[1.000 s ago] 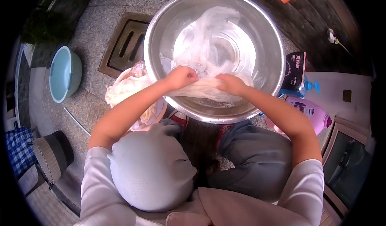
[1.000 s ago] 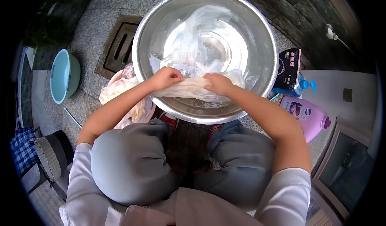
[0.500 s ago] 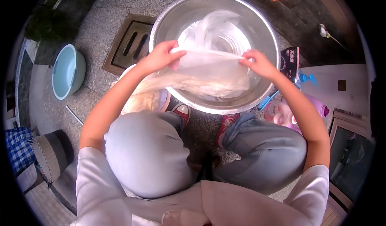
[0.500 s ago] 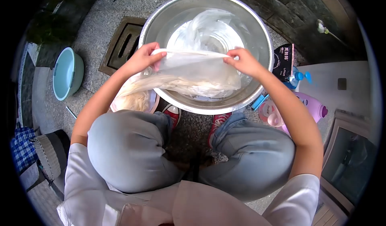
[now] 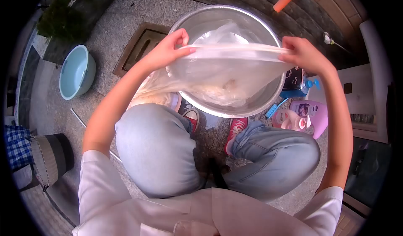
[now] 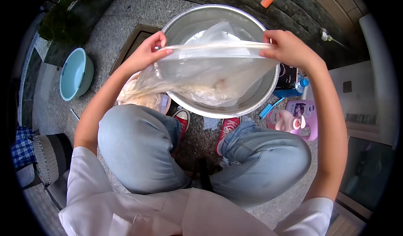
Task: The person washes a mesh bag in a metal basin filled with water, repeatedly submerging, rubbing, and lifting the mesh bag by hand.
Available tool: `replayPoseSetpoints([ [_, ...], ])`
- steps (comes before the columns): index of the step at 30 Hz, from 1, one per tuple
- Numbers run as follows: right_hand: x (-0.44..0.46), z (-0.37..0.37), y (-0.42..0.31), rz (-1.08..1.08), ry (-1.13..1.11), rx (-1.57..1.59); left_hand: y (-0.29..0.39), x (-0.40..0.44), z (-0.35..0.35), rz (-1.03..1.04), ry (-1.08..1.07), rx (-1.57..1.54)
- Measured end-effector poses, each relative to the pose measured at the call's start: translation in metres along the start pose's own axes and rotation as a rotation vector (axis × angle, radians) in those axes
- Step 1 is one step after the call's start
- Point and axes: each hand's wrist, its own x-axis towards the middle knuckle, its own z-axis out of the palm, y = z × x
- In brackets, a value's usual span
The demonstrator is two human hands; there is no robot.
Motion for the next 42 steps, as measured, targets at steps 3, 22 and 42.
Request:
replayPoseSetpoints([
  [3, -0.001, 0.003, -0.01, 0.017, 0.061, -0.212, -0.013, 0.001, 0.001, -0.007, 0.057, 0.123],
  [22, 0.171, 0.336, 0.083, 0.438, 0.137, -0.019, -0.224, 0.075, 0.077, -0.559, -0.521, 1.181],
  [42, 0.067, 0.096, 0.085, 0.344, 0.039, 0.889, -0.058, 0.069, -0.026, -0.239, 0.085, -0.107],
])
